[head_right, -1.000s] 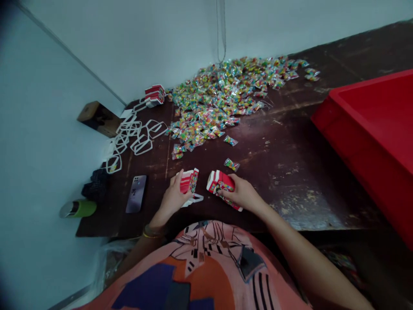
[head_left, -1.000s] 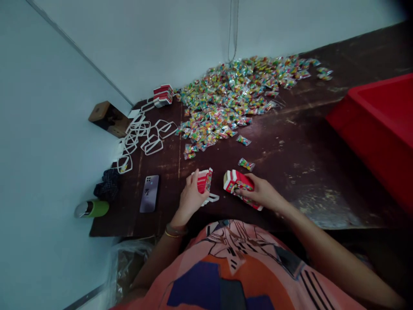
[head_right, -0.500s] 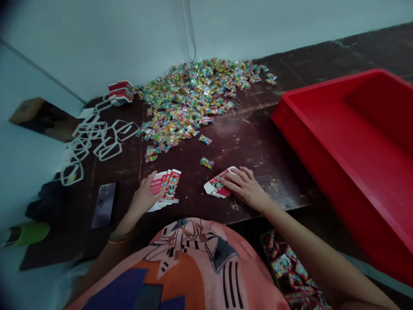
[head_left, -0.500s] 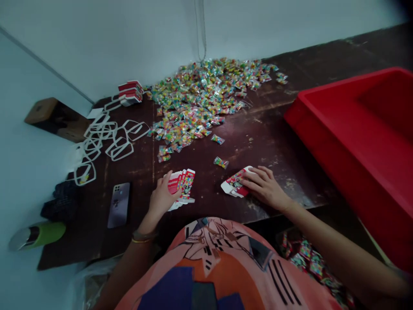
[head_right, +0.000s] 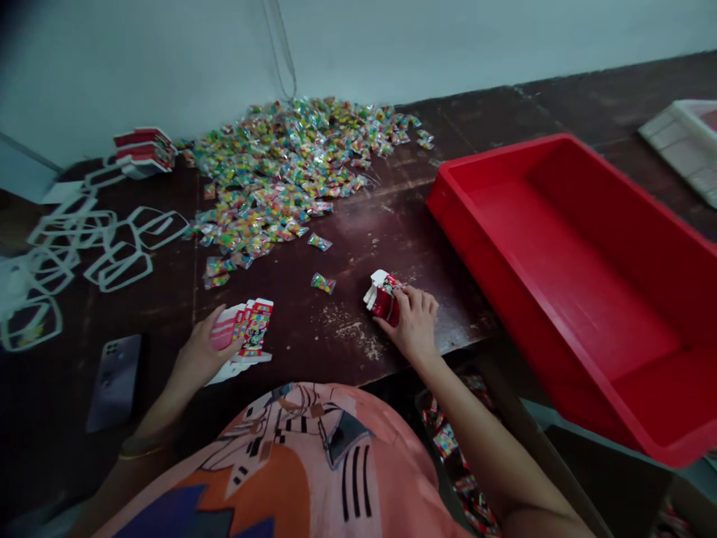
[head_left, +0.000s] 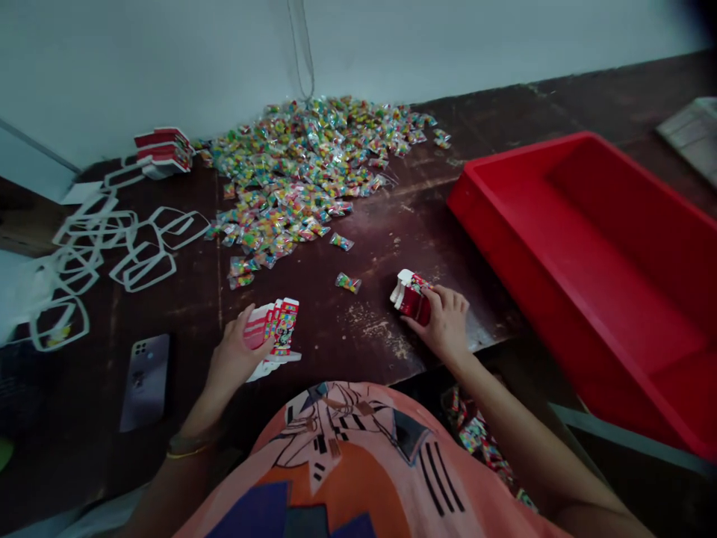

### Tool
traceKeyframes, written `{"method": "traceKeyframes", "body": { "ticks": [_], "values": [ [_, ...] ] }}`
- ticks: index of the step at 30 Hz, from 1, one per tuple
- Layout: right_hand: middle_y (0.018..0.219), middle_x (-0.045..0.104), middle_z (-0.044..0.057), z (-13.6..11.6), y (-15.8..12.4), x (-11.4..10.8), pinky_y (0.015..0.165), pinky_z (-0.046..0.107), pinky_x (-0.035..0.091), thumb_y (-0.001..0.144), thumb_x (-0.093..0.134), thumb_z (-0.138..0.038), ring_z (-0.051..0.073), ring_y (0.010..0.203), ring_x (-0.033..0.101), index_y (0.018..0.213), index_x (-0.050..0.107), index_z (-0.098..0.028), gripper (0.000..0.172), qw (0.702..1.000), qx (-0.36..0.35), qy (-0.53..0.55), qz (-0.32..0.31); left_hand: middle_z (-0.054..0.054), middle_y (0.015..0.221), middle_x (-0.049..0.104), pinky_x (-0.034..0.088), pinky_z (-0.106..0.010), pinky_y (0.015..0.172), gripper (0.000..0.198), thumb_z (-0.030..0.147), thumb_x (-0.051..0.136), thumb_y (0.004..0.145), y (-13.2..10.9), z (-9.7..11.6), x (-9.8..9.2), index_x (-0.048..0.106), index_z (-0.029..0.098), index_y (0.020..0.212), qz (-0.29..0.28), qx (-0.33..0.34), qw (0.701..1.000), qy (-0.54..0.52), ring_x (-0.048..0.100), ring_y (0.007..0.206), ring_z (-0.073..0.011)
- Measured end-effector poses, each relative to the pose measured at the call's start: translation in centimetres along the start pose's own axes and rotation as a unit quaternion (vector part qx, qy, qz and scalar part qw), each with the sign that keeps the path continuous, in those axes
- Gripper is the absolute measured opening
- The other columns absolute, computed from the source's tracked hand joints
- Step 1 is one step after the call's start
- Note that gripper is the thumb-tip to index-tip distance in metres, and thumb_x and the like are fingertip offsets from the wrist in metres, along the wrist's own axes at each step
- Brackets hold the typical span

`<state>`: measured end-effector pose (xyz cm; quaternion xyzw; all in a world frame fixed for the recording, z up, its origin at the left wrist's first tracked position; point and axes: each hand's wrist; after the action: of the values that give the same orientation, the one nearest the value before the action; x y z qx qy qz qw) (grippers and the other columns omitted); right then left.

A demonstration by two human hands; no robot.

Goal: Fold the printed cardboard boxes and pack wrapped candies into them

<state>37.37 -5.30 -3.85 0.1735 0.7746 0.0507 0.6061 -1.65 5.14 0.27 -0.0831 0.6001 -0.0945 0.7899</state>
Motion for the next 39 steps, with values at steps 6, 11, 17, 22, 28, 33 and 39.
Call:
{"method": "traceKeyframes", "body": {
  "ticks": [6, 11, 17, 22, 28, 33, 39],
  "values": [
    [0.114, 0.058, 0.013, 0.1, 0.6, -1.3, 0.085, 0.038, 0.042, 0.086, 0.051, -0.034, 0.026, 0.100, 0.056, 0.112, 0.049, -0.018, 0.030, 0.985, 0.039, 0.135, -0.101, -0.012, 0.132, 0.051, 0.048, -0.040, 0.090, 0.076, 0.050, 0.057, 0.076, 0.0, -0.3, 0.3, 0.032, 0.025, 0.143, 0.003, 0.002, 1.000, -0.009, 0.058, 0.113, -0.0306],
    [0.074, 0.060, 0.000, 0.4, 1.3, -3.4, 0.058, 0.027, 0.039, 0.079, 0.060, -0.045, 0.018, 0.065, 0.055, 0.087, 0.049, -0.022, 0.026, 0.944, 0.100, 0.190, -0.249, -0.012, 0.132, 0.051, 0.049, -0.039, 0.089, 0.076, 0.050, 0.057, 0.075, 0.1, -0.4, 0.4, 0.032, 0.026, 0.143, 0.000, -0.003, 1.000, -0.005, 0.058, 0.112, -0.0313],
    [0.105, 0.066, 0.007, 1.3, 0.4, -2.5, 0.078, 0.034, 0.048, 0.070, 0.071, -0.043, 0.023, 0.093, 0.063, 0.110, 0.050, -0.023, 0.049, 0.918, 0.145, 0.281, -0.239, -0.013, 0.134, 0.050, 0.047, -0.042, 0.094, 0.077, 0.050, 0.057, 0.076, 0.2, -0.6, 0.5, 0.032, 0.024, 0.143, 0.004, 0.013, 1.000, -0.007, 0.056, 0.115, -0.0317],
    [0.118, 0.062, 0.010, 2.5, 0.0, -1.4, 0.090, 0.041, 0.048, 0.070, 0.072, -0.045, 0.025, 0.103, 0.062, 0.127, 0.045, -0.025, 0.066, 0.905, 0.157, 0.314, -0.239, -0.015, 0.136, 0.047, 0.044, -0.045, 0.098, 0.076, 0.052, 0.055, 0.078, 0.2, -0.5, 0.3, 0.031, 0.023, 0.144, -0.007, 0.014, 1.000, -0.018, 0.054, 0.117, -0.0336],
    [0.140, 0.042, 0.016, 2.2, -1.0, -1.6, 0.105, 0.052, 0.034, 0.079, 0.062, -0.054, 0.033, 0.129, 0.039, 0.133, 0.047, -0.021, 0.065, 0.974, 0.070, 0.180, -0.122, -0.013, 0.136, 0.048, 0.043, -0.043, 0.100, 0.075, 0.051, 0.056, 0.078, 0.1, -0.4, 0.3, 0.032, 0.024, 0.143, 0.002, 0.015, 1.000, -0.021, 0.054, 0.118, -0.0320],
    [0.151, 0.027, 0.014, -2.6, -4.5, -0.7, 0.108, 0.064, 0.015, 0.073, 0.065, -0.060, 0.040, 0.139, 0.017, 0.141, 0.038, -0.026, 0.080, 0.992, -0.030, 0.068, -0.103, -0.013, 0.134, 0.049, 0.046, -0.042, 0.096, 0.075, 0.050, 0.057, 0.077, -0.1, -0.3, 0.3, 0.032, 0.023, 0.143, 0.006, 0.012, 1.000, -0.021, 0.056, 0.116, -0.0315],
    [0.150, 0.029, 0.014, -2.5, -2.2, 1.7, 0.106, 0.066, 0.013, 0.079, 0.058, -0.059, 0.040, 0.138, 0.017, 0.142, 0.036, -0.026, 0.075, 0.999, 0.018, -0.007, -0.047, -0.014, 0.135, 0.049, 0.047, -0.044, 0.094, 0.075, 0.049, 0.057, 0.077, 0.1, -0.4, 0.3, 0.033, 0.024, 0.143, 0.003, 0.004, 1.000, -0.015, 0.055, 0.117, -0.0323]
  ]
}}
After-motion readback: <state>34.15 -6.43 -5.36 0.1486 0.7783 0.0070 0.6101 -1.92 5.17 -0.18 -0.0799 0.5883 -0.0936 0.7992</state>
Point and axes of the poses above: each hand's wrist, its own y-axis towards the middle knuckle, its own x-axis out of the palm, z = x × y
